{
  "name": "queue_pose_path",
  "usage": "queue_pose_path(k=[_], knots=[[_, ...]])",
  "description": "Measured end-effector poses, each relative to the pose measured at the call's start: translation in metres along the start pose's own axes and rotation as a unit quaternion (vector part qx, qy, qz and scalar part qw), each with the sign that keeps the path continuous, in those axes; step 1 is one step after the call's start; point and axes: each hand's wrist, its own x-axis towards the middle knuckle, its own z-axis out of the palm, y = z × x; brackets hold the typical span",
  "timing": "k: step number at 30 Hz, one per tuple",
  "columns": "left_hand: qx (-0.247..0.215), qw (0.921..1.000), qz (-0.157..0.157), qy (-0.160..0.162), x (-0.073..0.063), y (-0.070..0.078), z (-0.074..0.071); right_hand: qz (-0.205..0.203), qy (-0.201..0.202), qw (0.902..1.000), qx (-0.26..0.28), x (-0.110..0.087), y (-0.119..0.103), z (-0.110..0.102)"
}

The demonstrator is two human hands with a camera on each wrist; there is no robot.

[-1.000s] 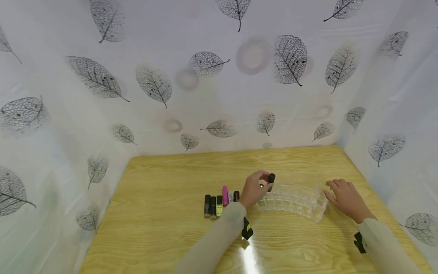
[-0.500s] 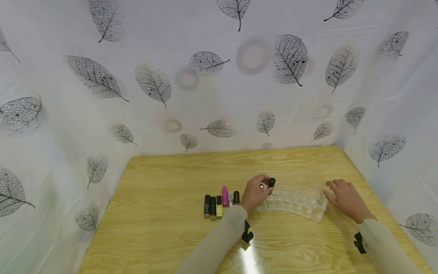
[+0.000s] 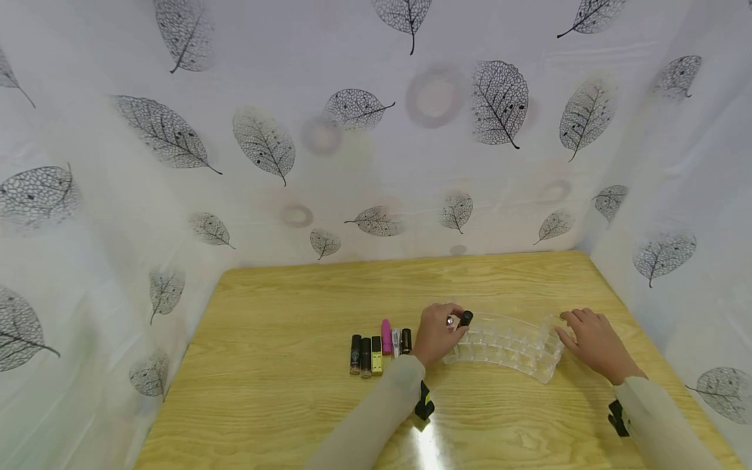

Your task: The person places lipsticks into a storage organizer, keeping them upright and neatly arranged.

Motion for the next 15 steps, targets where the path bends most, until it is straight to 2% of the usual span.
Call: queue_pose_path(k=[10, 15], knots=[[0.054, 0.9985, 0.010, -0.001, -0.0039, -0.0047, 0.0044, 0.000, -0.002, 1.0000, 0.001, -0.0007, -0.0003, 0.0007], [0.065, 0.9978, 0.011, -0.001, -0.0046, -0.0063, 0.0056, -0.001, -0.002, 1.0000, 0.003, -0.0003, -0.0005, -0.0007]])
